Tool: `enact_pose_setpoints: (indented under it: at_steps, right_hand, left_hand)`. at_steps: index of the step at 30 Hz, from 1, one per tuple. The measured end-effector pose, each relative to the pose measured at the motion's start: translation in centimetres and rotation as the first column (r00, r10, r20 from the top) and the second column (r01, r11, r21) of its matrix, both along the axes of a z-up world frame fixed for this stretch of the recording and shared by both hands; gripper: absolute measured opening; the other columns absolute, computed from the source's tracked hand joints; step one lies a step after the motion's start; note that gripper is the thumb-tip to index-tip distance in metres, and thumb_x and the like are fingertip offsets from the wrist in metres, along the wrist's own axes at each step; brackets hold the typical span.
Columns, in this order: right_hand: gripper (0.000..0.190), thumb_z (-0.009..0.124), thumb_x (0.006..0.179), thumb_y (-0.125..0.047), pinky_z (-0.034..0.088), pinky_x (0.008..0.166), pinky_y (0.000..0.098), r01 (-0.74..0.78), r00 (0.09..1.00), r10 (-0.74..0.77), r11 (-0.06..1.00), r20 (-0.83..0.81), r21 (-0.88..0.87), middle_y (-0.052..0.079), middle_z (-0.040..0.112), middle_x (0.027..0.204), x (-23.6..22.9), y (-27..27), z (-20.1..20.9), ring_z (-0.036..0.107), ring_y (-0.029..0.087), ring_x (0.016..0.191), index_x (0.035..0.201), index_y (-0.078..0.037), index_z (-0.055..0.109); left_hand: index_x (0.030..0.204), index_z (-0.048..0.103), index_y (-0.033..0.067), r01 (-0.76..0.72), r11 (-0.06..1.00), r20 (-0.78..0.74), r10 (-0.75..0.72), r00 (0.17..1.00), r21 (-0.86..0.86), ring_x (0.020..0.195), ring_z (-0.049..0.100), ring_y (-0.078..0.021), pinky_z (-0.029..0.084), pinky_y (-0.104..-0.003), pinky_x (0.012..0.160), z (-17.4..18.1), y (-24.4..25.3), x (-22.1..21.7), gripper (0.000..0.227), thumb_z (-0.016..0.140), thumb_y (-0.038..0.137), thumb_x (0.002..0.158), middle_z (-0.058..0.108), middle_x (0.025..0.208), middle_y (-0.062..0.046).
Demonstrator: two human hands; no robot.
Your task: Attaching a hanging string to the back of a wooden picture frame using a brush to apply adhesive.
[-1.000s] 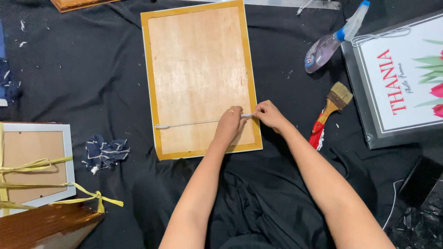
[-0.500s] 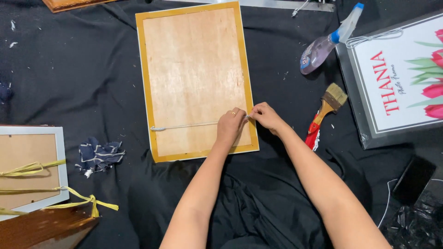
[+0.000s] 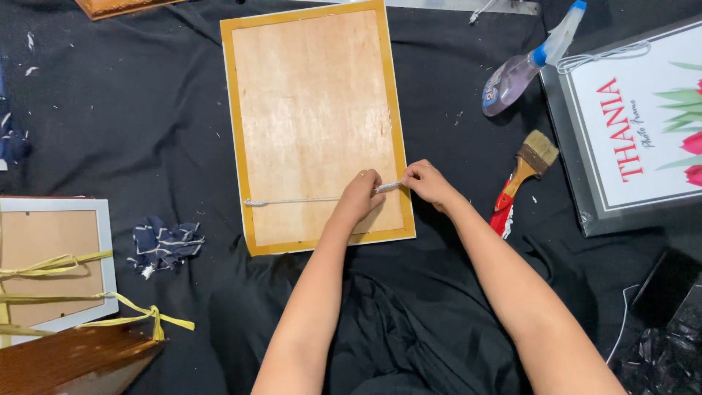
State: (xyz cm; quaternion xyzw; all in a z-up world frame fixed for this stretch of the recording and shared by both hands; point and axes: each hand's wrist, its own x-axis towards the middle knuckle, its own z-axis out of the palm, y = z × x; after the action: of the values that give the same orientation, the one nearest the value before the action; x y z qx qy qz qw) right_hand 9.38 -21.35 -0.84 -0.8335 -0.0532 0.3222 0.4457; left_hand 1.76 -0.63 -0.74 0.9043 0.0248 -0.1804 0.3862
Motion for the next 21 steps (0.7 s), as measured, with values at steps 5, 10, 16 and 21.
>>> enact_pose_setpoints:
  at_steps: [5, 10, 16, 21]
  right_hand:
    - [0.014, 0.069, 0.091, -0.021, 0.047, 0.101, 0.0423, -0.005, 1.000, 0.005, 1.000, -0.006, -0.021, 0.011, 0.060, 0.122, 0.2, 0.0, -0.3, 0.056, 0.032, 0.122, 0.089, -0.008, 0.072]
    - [0.014, 0.070, 0.091, -0.022, 0.048, 0.100, 0.0416, -0.014, 1.000, 0.014, 1.000, 0.000, -0.014, 0.010, 0.060, 0.121, 0.0, 0.2, -0.1, 0.057, 0.031, 0.121, 0.089, -0.008, 0.072]
    - [0.016, 0.068, 0.092, -0.021, 0.047, 0.101, 0.0439, -0.052, 0.998, 0.054, 0.998, 0.036, -0.043, 0.013, 0.061, 0.123, 0.1, 0.1, 0.4, 0.057, 0.035, 0.124, 0.089, -0.006, 0.071]
    - [0.017, 0.069, 0.091, -0.024, 0.047, 0.103, 0.0439, -0.040, 0.999, 0.042, 0.998, 0.030, -0.058, 0.011, 0.061, 0.125, 0.4, -0.1, -1.1, 0.057, 0.033, 0.126, 0.089, -0.007, 0.071]
  left_hand:
    - [0.108, 0.058, 0.0085, -0.010, 1.000, 0.063, 0.011, 0.998, -0.008, 0.105, 0.067, -0.0370, 0.056, -0.050, 0.090, 0.8, 0.1, 0.1, 0.022, 0.069, 0.020, 0.092, 0.060, 0.097, -0.013]
    - [0.107, 0.064, 0.0103, -0.037, 0.999, 0.159, 0.038, 0.987, -0.011, 0.101, 0.069, -0.0337, 0.056, -0.047, 0.089, 1.5, -0.5, -0.4, 0.016, 0.065, 0.024, 0.099, 0.063, 0.092, -0.011]
    - [0.115, 0.068, 0.0154, -0.046, 0.999, 0.119, 0.043, 0.992, 0.018, 0.103, 0.070, -0.0327, 0.057, -0.046, 0.090, 3.2, -1.1, -0.6, 0.022, 0.060, 0.032, 0.102, 0.067, 0.096, -0.010]
    - [0.115, 0.064, 0.0182, -0.030, 0.991, 0.127, 0.013, 0.992, 0.132, 0.099, 0.071, -0.0328, 0.059, -0.047, 0.086, 2.4, -1.4, -0.6, 0.023, 0.061, 0.036, 0.100, 0.065, 0.096, -0.008]
